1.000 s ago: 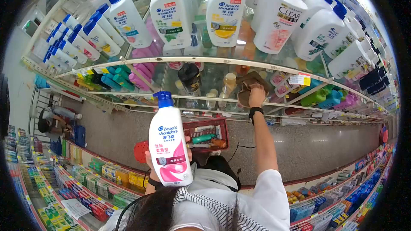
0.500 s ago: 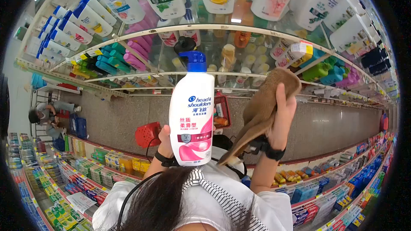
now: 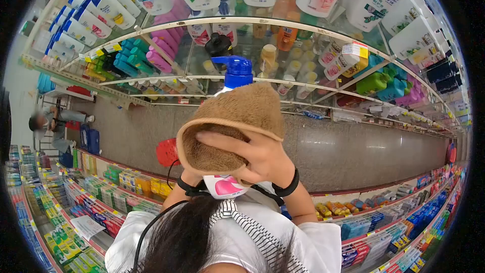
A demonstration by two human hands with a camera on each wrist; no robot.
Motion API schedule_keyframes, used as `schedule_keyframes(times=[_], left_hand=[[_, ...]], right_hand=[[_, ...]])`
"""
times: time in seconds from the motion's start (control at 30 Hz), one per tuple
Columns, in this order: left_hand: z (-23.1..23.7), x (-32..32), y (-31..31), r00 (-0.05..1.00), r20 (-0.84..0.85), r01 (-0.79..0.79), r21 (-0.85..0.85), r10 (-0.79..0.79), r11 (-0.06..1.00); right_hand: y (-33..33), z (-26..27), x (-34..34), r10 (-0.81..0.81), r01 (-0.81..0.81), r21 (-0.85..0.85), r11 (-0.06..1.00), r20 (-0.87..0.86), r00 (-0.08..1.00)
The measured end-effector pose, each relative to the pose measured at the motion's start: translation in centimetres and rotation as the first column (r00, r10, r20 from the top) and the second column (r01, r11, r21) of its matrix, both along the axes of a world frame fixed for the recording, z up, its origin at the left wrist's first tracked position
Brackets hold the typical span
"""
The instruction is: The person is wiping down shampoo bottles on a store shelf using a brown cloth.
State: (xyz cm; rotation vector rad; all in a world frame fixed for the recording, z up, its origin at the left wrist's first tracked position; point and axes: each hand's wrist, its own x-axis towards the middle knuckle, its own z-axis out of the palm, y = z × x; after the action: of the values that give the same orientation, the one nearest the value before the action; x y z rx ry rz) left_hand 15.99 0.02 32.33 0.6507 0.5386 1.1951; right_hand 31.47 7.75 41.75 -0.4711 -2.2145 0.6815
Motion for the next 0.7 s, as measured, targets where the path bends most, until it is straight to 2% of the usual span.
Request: schedule_keyframes(times=[0.07, 0.1, 0.17, 0.23, 0.3, 0.37, 0.4, 0.5, 0.53, 0.57, 0.63, 0.7], left_hand=[[0.7, 0.2, -0.2, 0.998, -0.001, -0.068, -0.017, 0.068, 0.998], [1.2, 0.3, -0.3, 0.994, -0.007, -0.108, -0.023, 0.108, 0.994], [2.4, 0.7, -0.7, 0.979, -0.019, -0.201, -0.028, 0.201, 0.979], [3.4, 0.7, -0.8, 0.962, -0.026, -0.272, -0.032, 0.271, 0.962], [3.4, 0.1, -0.7, 0.962, -0.012, -0.272, -0.047, 0.271, 0.961], [2.0, -0.8, -0.8, 0.980, 0.026, -0.196, -0.067, 0.198, 0.978], [2.8, -1.1, -0.7, 0.958, 0.251, -0.095, -0.177, 0.138, 0.980], [3.2, -1.4, -0.5, 0.977, 0.187, -0.083, -0.121, 0.105, 0.989], [3.3, -1.2, -0.2, 0.983, 0.151, -0.088, -0.087, 0.100, 0.992], [3.6, -1.0, 0.0, 0.988, 0.114, -0.099, -0.051, 0.105, 0.994], [3.9, -0.7, 0.6, 0.992, 0.046, -0.119, 0.021, 0.118, 0.993], [3.8, -0.6, 1.0, 0.993, -0.002, -0.119, 0.088, 0.120, 0.989]], right_hand=[[-0.5, -0.1, 0.1, 0.091, -0.091, -0.113, 0.990, -0.006, 0.996], [-0.9, -0.5, 0.3, 0.098, -0.098, -0.110, 0.989, -0.005, 0.995], [-1.7, -2.8, 0.8, 0.216, -0.216, -0.007, 0.976, 0.008, 0.976], [-3.1, -4.8, 1.0, 0.267, -0.267, -0.034, 0.963, -0.013, 0.964], [-4.0, -5.4, 1.1, 0.358, -0.352, -0.120, 0.928, 0.030, 0.933], [-3.8, -5.5, 1.1, 0.352, -0.346, -0.084, 0.935, 0.073, 0.933], [-3.2, -4.8, 0.9, 0.350, -0.345, -0.072, 0.936, 0.078, 0.934], [0.0, -2.0, 0.1, 0.338, -0.336, -0.035, 0.941, 0.096, 0.936], [1.4, -1.2, 0.1, 0.378, -0.368, -0.118, 0.922, 0.079, 0.922], [1.8, 0.3, -0.4, 0.237, -0.238, -0.109, 0.965, -0.029, 0.971], [1.9, 0.3, -0.9, 0.141, -0.169, -0.147, 0.975, -0.186, 0.972], [1.4, 0.5, -1.0, 0.112, -0.109, 0.026, 0.994, -0.160, 0.981]])
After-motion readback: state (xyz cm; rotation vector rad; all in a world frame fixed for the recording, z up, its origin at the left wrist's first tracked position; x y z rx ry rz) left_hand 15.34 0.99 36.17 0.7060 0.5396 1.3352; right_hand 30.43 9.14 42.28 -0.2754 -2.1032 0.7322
